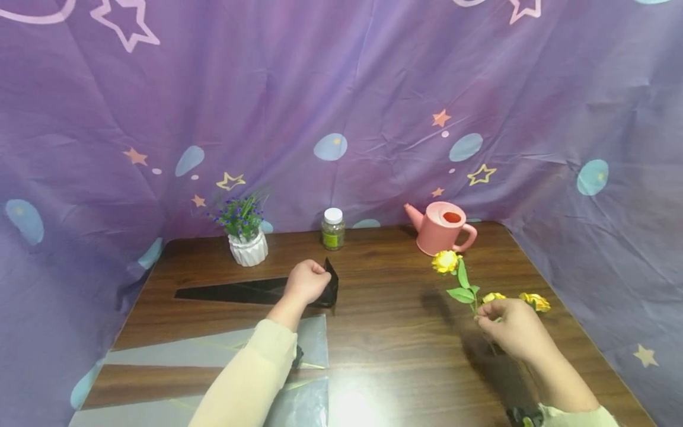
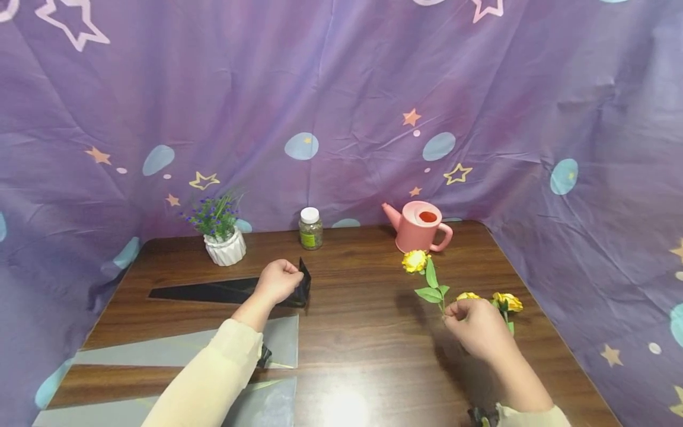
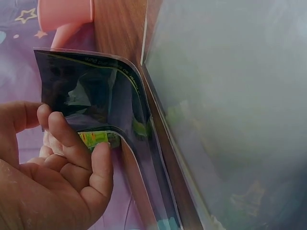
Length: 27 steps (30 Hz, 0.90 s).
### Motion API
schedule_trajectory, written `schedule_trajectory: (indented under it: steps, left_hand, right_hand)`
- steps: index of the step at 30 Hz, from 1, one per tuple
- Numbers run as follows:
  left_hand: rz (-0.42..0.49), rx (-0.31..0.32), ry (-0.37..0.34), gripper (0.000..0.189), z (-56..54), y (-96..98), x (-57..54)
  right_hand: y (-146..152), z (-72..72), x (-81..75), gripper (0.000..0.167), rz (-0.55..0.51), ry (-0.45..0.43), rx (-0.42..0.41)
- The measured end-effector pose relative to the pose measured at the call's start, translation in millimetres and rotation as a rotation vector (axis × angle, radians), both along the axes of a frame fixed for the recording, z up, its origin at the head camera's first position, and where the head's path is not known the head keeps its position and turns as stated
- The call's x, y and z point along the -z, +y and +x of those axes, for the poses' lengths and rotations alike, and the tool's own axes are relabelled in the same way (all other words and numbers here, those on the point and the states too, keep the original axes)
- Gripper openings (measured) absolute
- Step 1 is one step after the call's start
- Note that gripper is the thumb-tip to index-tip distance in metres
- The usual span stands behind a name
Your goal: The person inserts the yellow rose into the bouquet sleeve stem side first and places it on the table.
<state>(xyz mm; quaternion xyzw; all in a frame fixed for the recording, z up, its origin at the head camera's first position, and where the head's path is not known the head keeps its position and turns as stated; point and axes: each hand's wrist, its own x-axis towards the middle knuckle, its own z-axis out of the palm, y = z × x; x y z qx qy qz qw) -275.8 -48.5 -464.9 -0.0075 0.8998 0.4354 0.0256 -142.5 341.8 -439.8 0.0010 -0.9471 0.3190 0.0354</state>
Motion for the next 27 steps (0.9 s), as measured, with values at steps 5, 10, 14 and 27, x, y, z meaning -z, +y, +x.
schedule_trajectory:
  steps: [5, 10, 14, 27]
  left_hand:
    - [0.007, -0.006, 0.001, 0.011, 2.1, -0.2, -2.5]
    - [0.011, -0.016, 0.000, 0.011, 3.0, -1.9, -2.5]
    - [0.016, -0.011, 0.006, 0.012, 2.2, -2.8, -1.2]
    - [0.011, -0.013, 0.014, 0.014, 2.1, -1.0, -0.8]
  right_hand:
    - [-22.2, -16.0, -17.1, 0.005, -0.089, 0.165, 0.010]
    - [-49.8, -35.3, -27.5, 0.006, -0.178, 0.361, 0.012]
    - [-75.3, -49.2, -33.9, 0.004, -0.356, 0.467, -0.013]
    - [-155.0, -73.1, -52.8, 0.014, -0.606, 0.574, -0.212]
